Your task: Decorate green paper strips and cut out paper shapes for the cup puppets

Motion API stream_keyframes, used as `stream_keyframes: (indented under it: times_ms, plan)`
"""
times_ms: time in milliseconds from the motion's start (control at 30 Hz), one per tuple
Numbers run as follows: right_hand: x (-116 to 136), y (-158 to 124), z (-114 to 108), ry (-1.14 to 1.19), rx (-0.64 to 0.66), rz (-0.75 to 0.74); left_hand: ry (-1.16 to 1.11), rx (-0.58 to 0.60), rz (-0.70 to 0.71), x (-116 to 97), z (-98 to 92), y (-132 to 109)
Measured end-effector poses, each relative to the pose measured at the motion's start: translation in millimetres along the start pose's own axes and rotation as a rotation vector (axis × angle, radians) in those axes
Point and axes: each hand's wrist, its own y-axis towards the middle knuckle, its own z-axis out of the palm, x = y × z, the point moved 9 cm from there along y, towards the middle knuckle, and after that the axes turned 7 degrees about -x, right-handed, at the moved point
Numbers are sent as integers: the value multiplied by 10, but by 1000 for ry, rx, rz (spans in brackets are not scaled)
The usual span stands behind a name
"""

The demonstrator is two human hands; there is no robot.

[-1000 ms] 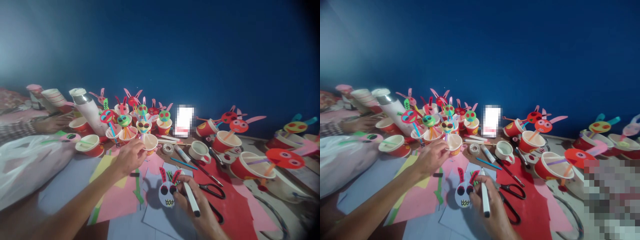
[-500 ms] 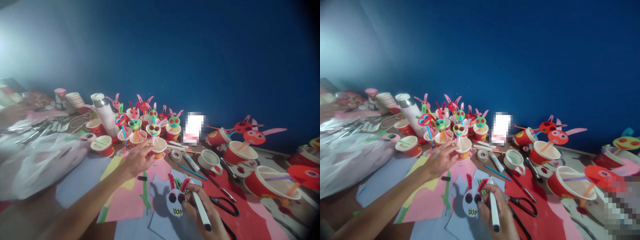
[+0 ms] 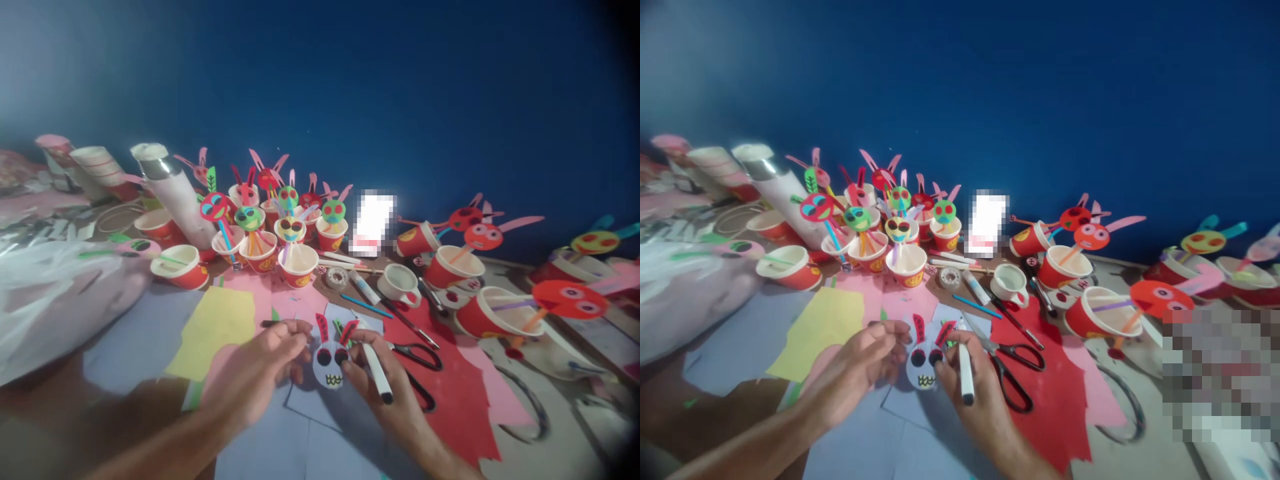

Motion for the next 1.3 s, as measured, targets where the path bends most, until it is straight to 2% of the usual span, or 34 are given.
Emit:
stream_keyframes:
  times_ms: [100,200,467,600,733,900,1067,1300]
  plan:
    - [7,-25,8,9,3,31,-156,44,-120,175,229,-25]
    - [-22,-40,27,33,21,61,-227,43,-166,243,311,-24]
    - [-118,-56,109,228,65,120,-472,88,-335,515,339,-31]
    - [-131,-65,128,271,96,139,-499,71,-360,534,314,-35]
    - [-111,-55,122,271,111,94,-506,81,-374,526,299,-48]
    - [-88,-32,113,212,82,53,-420,112,-310,463,320,-61]
    - [-89,-8,71,124,-9,14,-165,102,-172,393,272,-76]
    - [-25,10,90,84,-17,-99,51,128,-147,458,235,-24]
